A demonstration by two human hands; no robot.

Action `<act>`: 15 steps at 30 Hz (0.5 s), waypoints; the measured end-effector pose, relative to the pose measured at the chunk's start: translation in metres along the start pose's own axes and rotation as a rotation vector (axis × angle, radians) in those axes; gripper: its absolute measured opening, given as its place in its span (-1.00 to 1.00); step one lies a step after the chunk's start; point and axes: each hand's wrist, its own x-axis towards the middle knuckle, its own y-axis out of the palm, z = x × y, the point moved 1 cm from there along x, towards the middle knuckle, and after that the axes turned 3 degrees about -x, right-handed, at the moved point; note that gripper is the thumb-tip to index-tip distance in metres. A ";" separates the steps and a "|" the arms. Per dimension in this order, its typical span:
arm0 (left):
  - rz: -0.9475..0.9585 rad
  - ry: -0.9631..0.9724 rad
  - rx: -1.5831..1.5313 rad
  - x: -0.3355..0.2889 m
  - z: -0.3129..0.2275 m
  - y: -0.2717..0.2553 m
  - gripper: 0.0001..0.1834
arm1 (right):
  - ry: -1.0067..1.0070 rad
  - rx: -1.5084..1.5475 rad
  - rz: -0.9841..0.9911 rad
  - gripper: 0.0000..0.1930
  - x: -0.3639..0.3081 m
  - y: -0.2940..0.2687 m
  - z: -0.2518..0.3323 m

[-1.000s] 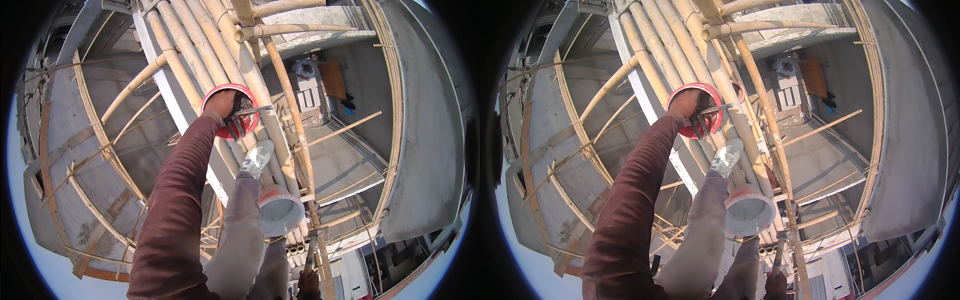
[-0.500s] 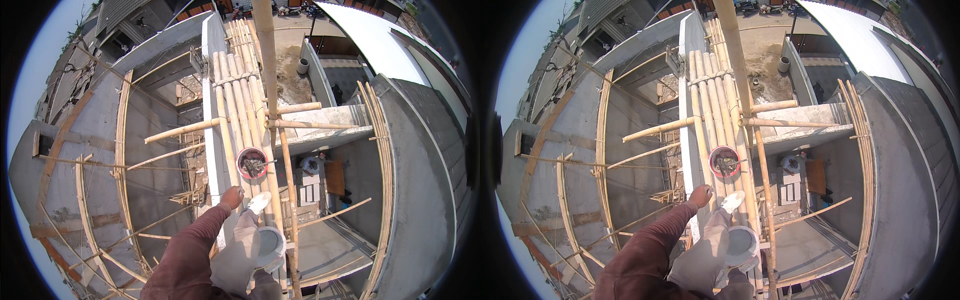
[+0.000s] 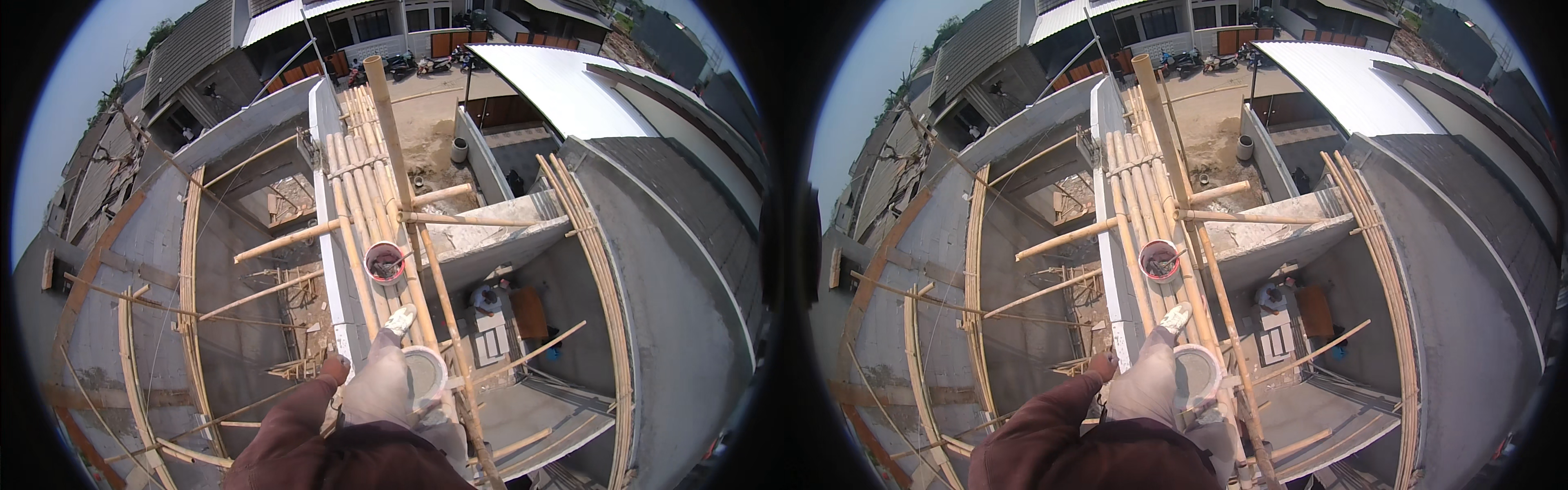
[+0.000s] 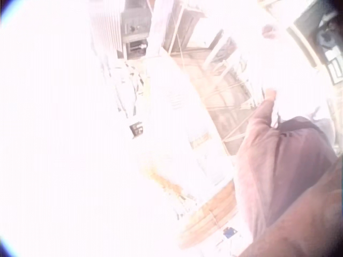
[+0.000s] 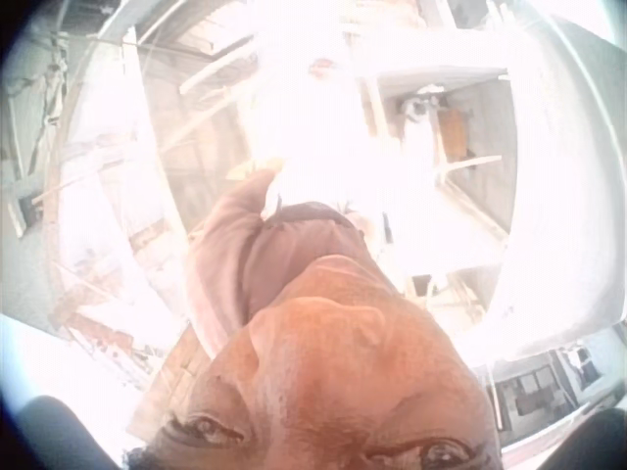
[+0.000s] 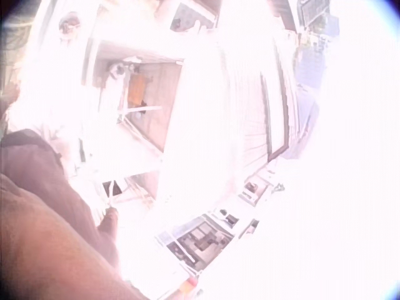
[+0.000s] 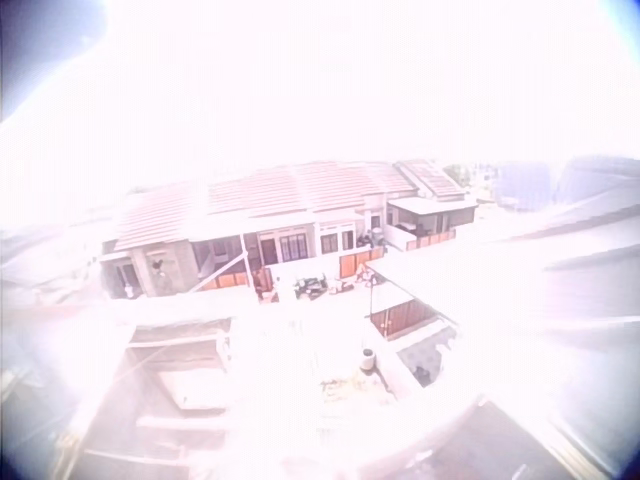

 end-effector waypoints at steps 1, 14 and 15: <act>-0.018 0.001 -0.018 -0.009 0.004 -0.002 -0.67 | 0.012 0.037 -0.010 -0.62 0.005 0.002 -0.016; -0.015 0.301 0.071 0.032 -0.090 -0.025 -0.68 | 0.380 0.129 -0.406 -0.61 -0.032 -0.024 -0.259; -0.025 0.374 0.091 0.043 -0.106 -0.021 -0.69 | 0.394 -0.129 -0.492 -0.62 -0.034 -0.034 -0.258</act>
